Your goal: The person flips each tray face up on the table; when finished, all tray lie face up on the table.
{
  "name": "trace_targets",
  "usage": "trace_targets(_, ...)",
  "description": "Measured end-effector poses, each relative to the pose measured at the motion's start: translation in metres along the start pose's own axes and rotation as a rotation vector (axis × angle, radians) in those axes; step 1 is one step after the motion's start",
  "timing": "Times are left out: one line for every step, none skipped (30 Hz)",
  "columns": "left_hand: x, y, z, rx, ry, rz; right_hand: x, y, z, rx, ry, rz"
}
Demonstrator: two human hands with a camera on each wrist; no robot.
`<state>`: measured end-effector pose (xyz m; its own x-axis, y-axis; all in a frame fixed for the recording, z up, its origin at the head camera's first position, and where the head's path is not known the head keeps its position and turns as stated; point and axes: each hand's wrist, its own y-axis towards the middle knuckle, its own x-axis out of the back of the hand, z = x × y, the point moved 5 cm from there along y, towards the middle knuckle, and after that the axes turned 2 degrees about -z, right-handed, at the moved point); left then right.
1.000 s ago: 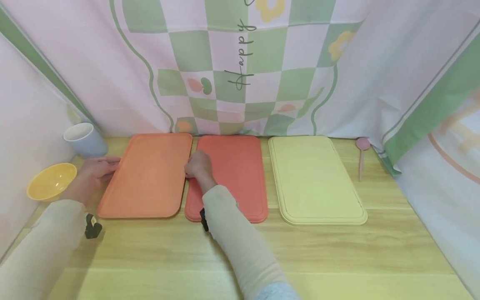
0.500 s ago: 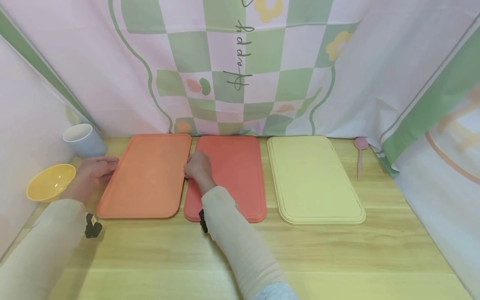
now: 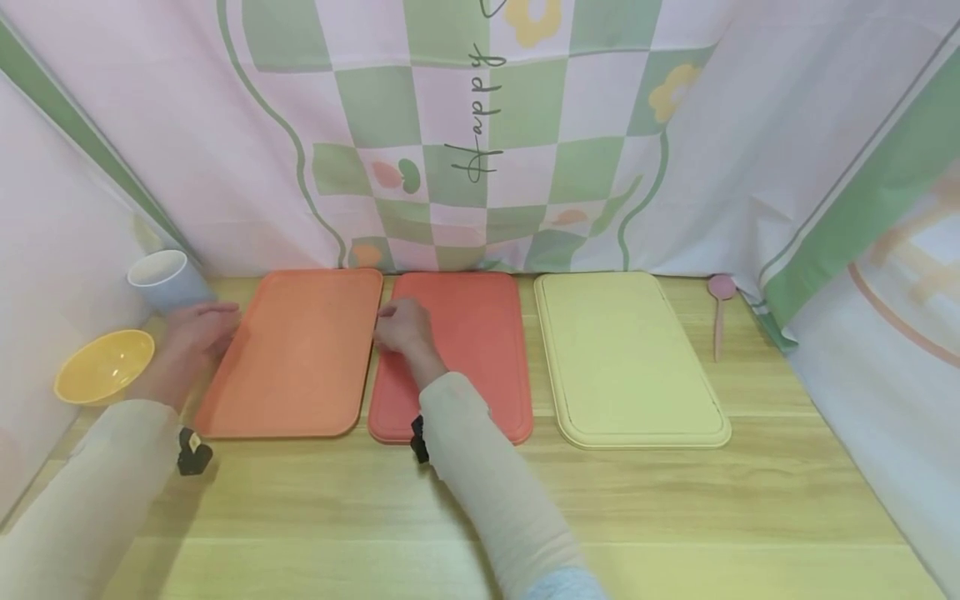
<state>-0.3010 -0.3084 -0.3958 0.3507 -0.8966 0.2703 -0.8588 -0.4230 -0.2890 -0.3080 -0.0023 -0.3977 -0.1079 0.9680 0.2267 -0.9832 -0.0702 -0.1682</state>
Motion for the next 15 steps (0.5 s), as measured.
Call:
trace_targets(-0.002,-0.002,-0.002,-0.018,0.001,-0.001,0.002,0.000,0.000,0.003,0.004,0.006)
trace_targets(-0.003,-0.004,-0.004,-0.032,0.004,0.002,0.003,0.000,0.000,0.004,0.008,0.010)
trace_targets(-0.006,-0.006,-0.006,-0.044,0.010,0.009,0.005,0.000,0.000,0.004,0.012,0.015)
trace_targets(-0.008,-0.007,-0.009,-0.061,0.017,0.021,0.007,0.000,0.000,0.003,0.015,0.018)
trace_targets(-0.011,-0.009,-0.011,-0.075,0.025,0.038,0.009,0.000,0.001,0.002,0.014,0.021)
trace_targets(-0.014,-0.010,-0.013,-0.084,0.034,0.055,0.012,0.000,0.001,0.002,0.013,0.022)
trace_targets(-0.018,-0.012,-0.014,-0.091,0.051,0.078,0.014,0.000,0.001,-0.002,0.016,0.023)
trace_targets(-0.022,-0.013,-0.016,-0.096,0.056,0.099,0.017,-0.001,0.001,-0.006,0.020,0.024)
trace_targets(-0.026,-0.015,-0.018,-0.102,0.053,0.117,0.020,-0.001,0.001,-0.008,0.023,0.026)
trace_targets(-0.030,-0.016,-0.020,-0.106,0.054,0.134,0.023,-0.001,0.001,-0.012,0.029,0.029)
trace_targets(-0.034,-0.018,-0.022,-0.109,0.051,0.148,0.025,-0.001,0.001,-0.015,0.035,0.032)
trace_targets(-0.038,-0.020,-0.024,-0.114,0.044,0.159,0.028,-0.001,0.000,-0.016,0.038,0.035)
trace_targets(-0.043,-0.022,-0.025,-0.118,0.035,0.174,0.031,-0.001,0.000,-0.020,0.048,0.041)
trace_targets(-0.047,-0.025,-0.027,-0.127,0.026,0.192,0.034,-0.001,0.000,-0.019,0.053,0.045)
trace_targets(-0.052,-0.027,-0.029,-0.136,0.015,0.212,0.037,-0.001,0.000,-0.019,0.059,0.049)
